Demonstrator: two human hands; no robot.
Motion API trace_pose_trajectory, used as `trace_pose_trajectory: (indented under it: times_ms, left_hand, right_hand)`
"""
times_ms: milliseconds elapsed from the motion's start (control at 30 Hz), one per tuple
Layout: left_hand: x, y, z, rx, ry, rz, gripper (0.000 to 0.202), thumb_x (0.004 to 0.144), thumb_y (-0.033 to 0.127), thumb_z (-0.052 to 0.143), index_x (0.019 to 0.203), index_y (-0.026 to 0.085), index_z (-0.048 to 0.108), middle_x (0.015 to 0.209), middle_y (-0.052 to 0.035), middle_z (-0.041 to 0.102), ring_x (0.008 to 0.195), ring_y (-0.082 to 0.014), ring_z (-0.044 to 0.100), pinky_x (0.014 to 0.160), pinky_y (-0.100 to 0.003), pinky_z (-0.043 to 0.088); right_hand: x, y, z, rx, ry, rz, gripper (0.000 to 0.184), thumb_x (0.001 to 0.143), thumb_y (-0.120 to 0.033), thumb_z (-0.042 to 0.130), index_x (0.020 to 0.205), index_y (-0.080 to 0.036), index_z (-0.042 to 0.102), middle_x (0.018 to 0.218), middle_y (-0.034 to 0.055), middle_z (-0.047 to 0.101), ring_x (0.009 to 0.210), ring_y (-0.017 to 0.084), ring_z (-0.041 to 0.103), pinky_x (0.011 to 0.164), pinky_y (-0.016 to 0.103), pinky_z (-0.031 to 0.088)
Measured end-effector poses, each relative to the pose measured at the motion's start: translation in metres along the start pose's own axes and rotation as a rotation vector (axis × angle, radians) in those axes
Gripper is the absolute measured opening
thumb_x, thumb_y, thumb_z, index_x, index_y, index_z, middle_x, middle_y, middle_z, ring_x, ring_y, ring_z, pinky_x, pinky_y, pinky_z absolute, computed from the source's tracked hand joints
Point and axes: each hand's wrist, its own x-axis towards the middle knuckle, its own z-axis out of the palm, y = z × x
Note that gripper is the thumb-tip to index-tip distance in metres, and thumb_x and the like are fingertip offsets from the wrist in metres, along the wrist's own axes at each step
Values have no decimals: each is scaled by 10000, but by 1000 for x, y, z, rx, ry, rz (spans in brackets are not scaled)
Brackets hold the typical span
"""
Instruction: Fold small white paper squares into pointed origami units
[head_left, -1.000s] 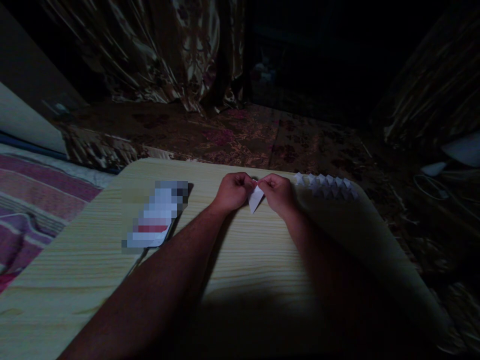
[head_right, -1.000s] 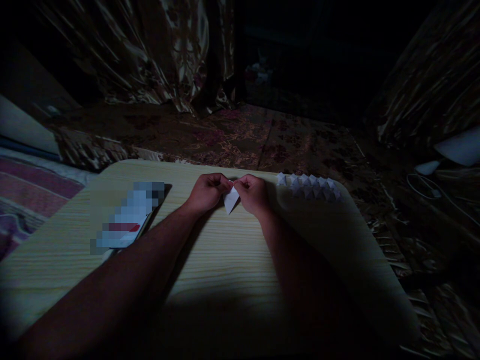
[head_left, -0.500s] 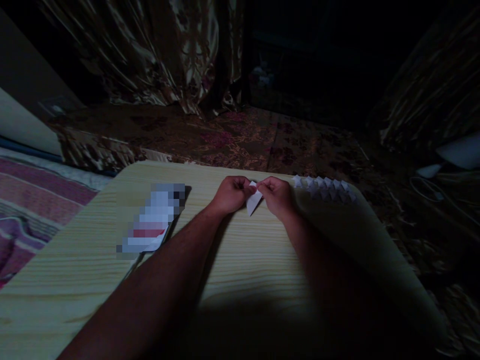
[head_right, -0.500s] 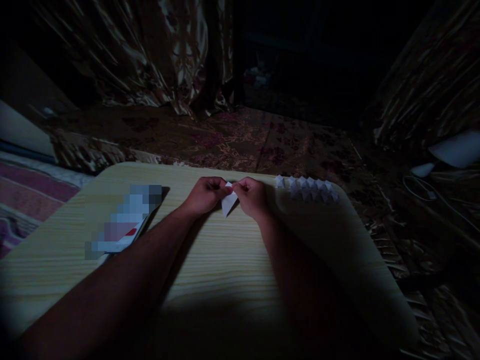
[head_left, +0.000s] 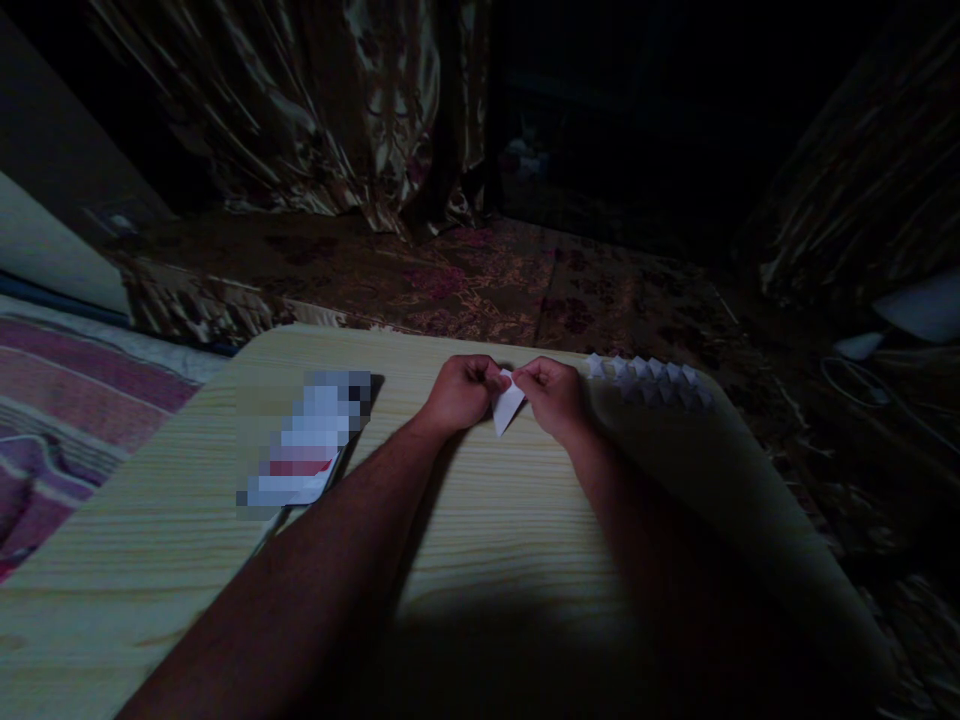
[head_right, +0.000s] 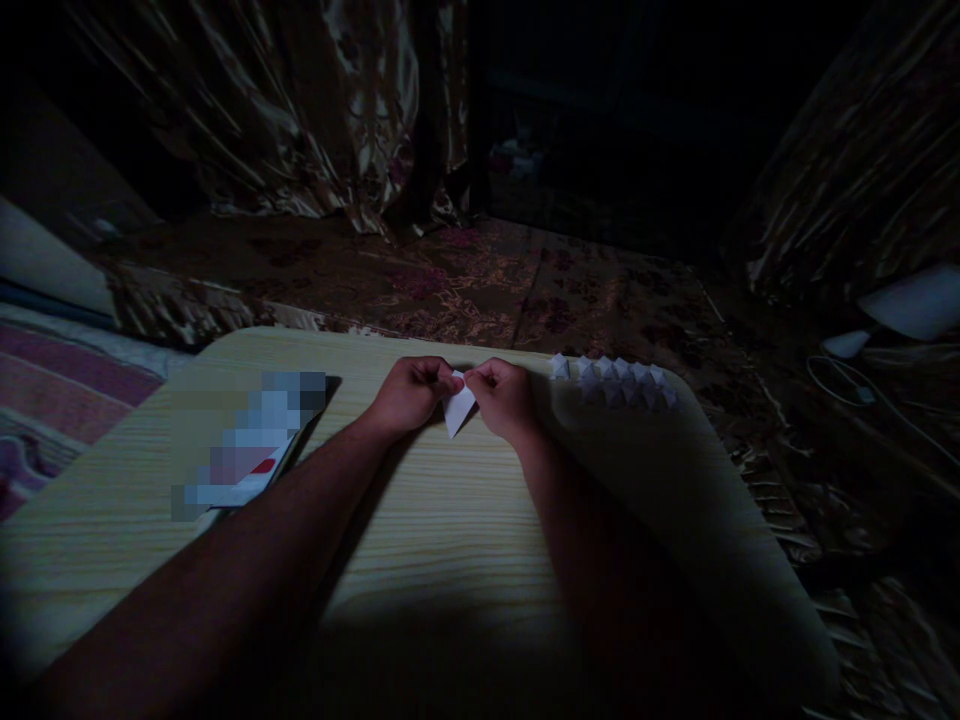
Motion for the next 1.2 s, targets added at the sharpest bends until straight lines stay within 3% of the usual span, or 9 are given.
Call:
trace_pose_trajectory:
  times_ms: [333, 633, 867, 1000, 1200]
  left_hand:
    - [-1, 5, 0, 25, 2, 32, 253, 728, 368, 622, 666, 122, 624, 608, -15, 584, 525, -95, 470, 490, -213, 360]
    - [0, 3, -2, -20, -24, 82, 124, 718, 232, 573, 675, 131, 631, 624, -4, 600, 562, -100, 496, 535, -212, 390]
    - [-2, 8, -1, -15, 36, 68, 173, 724, 248, 575, 588, 141, 564, 534, 36, 490, 501, -73, 409, 473, -198, 304]
    - [-2, 9, -1, -61, 69, 57, 173, 722, 246, 589, 591, 135, 568, 542, 33, 499, 505, -73, 415, 474, -200, 305]
    - [-1, 7, -1, -42, 26, 60, 134, 707, 263, 629, 698, 130, 640, 637, 3, 593, 568, -98, 498, 540, -215, 382]
  right_hand:
    - [1, -2, 0, 16, 27, 18, 153, 715, -300, 611, 649, -165, 582, 573, -10, 580, 530, 113, 518, 500, 229, 386]
    - [0, -2, 0, 19, -45, 18, 169, 713, -311, 614, 629, -170, 574, 545, -20, 557, 516, 110, 498, 497, 229, 372]
    - [0, -4, -1, 2, -30, 40, 183, 710, -323, 608, 614, -172, 566, 519, -29, 532, 492, 101, 467, 476, 226, 338]
    - [0, -6, -1, 6, -27, 58, 153, 706, -298, 598, 622, -172, 571, 510, -37, 525, 479, 94, 447, 475, 224, 330]
    - [-1, -7, -2, 42, -60, 53, 143, 699, -279, 608, 614, -172, 566, 502, -42, 513, 474, 88, 435, 475, 222, 329]
